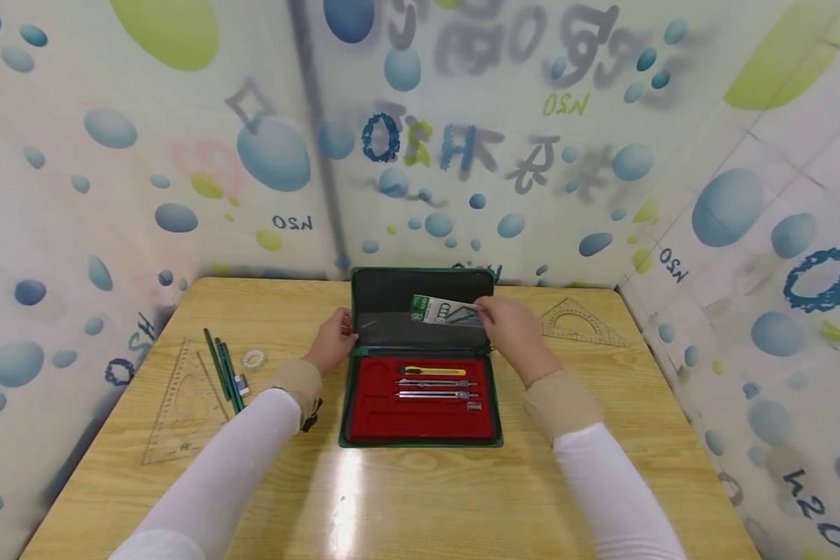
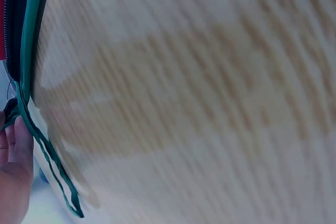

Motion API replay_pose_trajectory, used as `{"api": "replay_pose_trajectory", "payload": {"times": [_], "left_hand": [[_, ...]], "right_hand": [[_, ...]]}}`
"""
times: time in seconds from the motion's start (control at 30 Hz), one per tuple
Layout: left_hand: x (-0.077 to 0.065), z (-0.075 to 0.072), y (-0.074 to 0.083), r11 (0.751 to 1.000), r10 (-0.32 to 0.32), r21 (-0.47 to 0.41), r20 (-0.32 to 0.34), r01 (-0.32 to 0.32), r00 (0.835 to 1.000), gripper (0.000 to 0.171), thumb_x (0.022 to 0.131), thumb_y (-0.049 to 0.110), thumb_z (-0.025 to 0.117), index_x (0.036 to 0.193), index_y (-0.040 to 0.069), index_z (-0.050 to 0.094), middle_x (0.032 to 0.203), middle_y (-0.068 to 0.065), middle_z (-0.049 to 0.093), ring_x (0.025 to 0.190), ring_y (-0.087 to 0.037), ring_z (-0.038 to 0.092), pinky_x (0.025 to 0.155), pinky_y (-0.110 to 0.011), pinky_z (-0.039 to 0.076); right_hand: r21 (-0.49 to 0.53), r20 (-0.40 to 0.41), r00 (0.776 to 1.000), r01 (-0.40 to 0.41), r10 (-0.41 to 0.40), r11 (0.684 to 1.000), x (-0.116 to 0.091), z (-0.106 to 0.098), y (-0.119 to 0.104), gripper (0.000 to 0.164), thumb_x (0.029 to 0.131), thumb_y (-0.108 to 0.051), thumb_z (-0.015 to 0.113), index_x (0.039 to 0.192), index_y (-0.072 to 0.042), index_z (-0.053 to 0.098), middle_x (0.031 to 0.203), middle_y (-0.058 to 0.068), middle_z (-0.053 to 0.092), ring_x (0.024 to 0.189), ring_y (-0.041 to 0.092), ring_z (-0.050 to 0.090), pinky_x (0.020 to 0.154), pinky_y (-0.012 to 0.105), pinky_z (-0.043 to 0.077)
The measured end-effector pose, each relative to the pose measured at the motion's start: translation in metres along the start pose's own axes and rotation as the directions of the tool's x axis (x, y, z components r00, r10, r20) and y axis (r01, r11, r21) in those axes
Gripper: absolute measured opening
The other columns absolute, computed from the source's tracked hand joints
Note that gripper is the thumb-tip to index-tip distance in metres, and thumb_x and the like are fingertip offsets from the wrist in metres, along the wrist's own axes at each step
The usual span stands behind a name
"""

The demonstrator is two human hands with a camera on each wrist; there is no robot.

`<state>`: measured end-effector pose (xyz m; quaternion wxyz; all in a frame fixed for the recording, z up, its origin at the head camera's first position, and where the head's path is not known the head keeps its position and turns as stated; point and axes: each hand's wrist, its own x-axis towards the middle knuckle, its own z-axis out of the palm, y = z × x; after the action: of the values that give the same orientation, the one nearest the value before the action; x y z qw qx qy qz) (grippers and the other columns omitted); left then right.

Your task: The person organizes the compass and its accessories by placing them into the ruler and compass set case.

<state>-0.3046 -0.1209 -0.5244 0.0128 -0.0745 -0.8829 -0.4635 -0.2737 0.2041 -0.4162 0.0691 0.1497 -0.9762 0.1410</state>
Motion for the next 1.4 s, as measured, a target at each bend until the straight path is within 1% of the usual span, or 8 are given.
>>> {"api": "replay_pose_trajectory", "payload": {"times": [0.23, 0.37, 0.5, 0.67, 0.9, 1.13, 1.23, 1.4], "left_hand": [[0.001, 0.001, -0.003, 1.0, -0.02, 0.002, 0.016, 0.02, 1.0, 0.032, 0.088, -0.004, 0.055, 0.119, -0.001, 0.044, 0.099, -0.015, 0.05, 0.096, -0.029, 0.055, 0.082, -0.04, 0.047], [0.001, 0.001, -0.004, 1.0, -0.011, 0.009, 0.015, 0.011, 1.0, 0.033, 0.088, -0.004, 0.055, 0.12, 0.0, 0.044, 0.1, -0.016, 0.051, 0.097, -0.029, 0.055, 0.082, -0.041, 0.047], [0.0, 0.001, -0.003, 1.0, -0.006, 0.019, 0.023, 0.005, 1.0, 0.035, 0.089, -0.004, 0.054, 0.122, 0.001, 0.044, 0.102, -0.017, 0.053, 0.098, -0.03, 0.055, 0.082, -0.041, 0.047], [-0.001, 0.001, -0.002, 1.0, -0.003, 0.03, 0.019, 0.003, 1.0, 0.036, 0.089, -0.004, 0.054, 0.123, 0.003, 0.045, 0.104, -0.017, 0.055, 0.1, -0.031, 0.056, 0.084, -0.042, 0.048], [0.0, 0.002, -0.006, 0.999, 0.006, 0.042, 0.008, -0.006, 1.0, 0.035, 0.088, -0.004, 0.055, 0.121, 0.004, 0.045, 0.101, -0.017, 0.055, 0.098, -0.031, 0.057, 0.083, -0.043, 0.048], [0.0, 0.002, -0.007, 0.999, 0.023, 0.045, 0.001, -0.023, 1.0, 0.032, 0.088, -0.004, 0.056, 0.117, 0.004, 0.047, 0.098, -0.016, 0.056, 0.096, -0.031, 0.058, 0.082, -0.043, 0.049], [0.0, 0.002, -0.006, 0.999, 0.019, 0.044, 0.002, -0.019, 1.0, 0.031, 0.088, -0.004, 0.056, 0.117, 0.005, 0.047, 0.099, -0.016, 0.056, 0.097, -0.031, 0.058, 0.082, -0.043, 0.049], [0.0, 0.002, -0.006, 0.998, 0.024, 0.053, 0.001, -0.024, 1.0, 0.031, 0.088, -0.004, 0.056, 0.116, 0.004, 0.046, 0.1, -0.017, 0.056, 0.097, -0.031, 0.058, 0.082, -0.043, 0.049]], "right_hand": [[-0.065, -0.079, 0.986, 0.144, -0.149, 0.987, 0.041, 0.018, -0.026, 0.021, 0.093, -0.014, 0.057, 0.109, -0.007, 0.068, 0.105, 0.009, 0.068, 0.096, 0.025, 0.062, 0.084, 0.04, 0.049], [-0.068, -0.113, 0.974, 0.19, -0.196, 0.98, 0.056, 0.026, -0.038, 0.02, 0.093, -0.012, 0.058, 0.109, -0.007, 0.068, 0.103, 0.009, 0.068, 0.094, 0.024, 0.063, 0.084, 0.039, 0.05], [-0.089, -0.118, 0.969, 0.208, -0.218, 0.974, 0.063, 0.033, -0.047, 0.019, 0.093, -0.01, 0.057, 0.107, -0.007, 0.069, 0.101, 0.009, 0.069, 0.092, 0.024, 0.064, 0.083, 0.039, 0.05], [-0.092, -0.115, 0.967, 0.216, -0.226, 0.972, 0.068, 0.042, -0.053, 0.018, 0.094, -0.01, 0.055, 0.103, -0.007, 0.07, 0.098, 0.009, 0.07, 0.089, 0.024, 0.065, 0.082, 0.039, 0.05], [-0.081, -0.089, 0.979, 0.177, -0.184, 0.981, 0.073, 0.052, -0.053, 0.018, 0.095, -0.012, 0.054, 0.103, -0.008, 0.07, 0.097, 0.008, 0.07, 0.087, 0.024, 0.065, 0.081, 0.039, 0.051], [-0.071, -0.08, 0.984, 0.151, -0.157, 0.986, 0.074, 0.054, -0.053, 0.018, 0.094, -0.013, 0.056, 0.104, -0.008, 0.07, 0.098, 0.008, 0.07, 0.089, 0.023, 0.065, 0.081, 0.039, 0.051], [-0.058, -0.063, 0.986, 0.151, -0.154, 0.987, 0.071, 0.054, -0.053, 0.018, 0.094, -0.012, 0.055, 0.103, -0.007, 0.069, 0.097, 0.009, 0.07, 0.087, 0.024, 0.065, 0.08, 0.04, 0.051], [-0.056, 0.003, 0.992, 0.127, -0.127, 0.99, 0.067, 0.057, -0.051, 0.018, 0.094, -0.013, 0.055, 0.101, -0.007, 0.07, 0.094, 0.008, 0.07, 0.084, 0.021, 0.065, 0.078, 0.038, 0.052]]}}
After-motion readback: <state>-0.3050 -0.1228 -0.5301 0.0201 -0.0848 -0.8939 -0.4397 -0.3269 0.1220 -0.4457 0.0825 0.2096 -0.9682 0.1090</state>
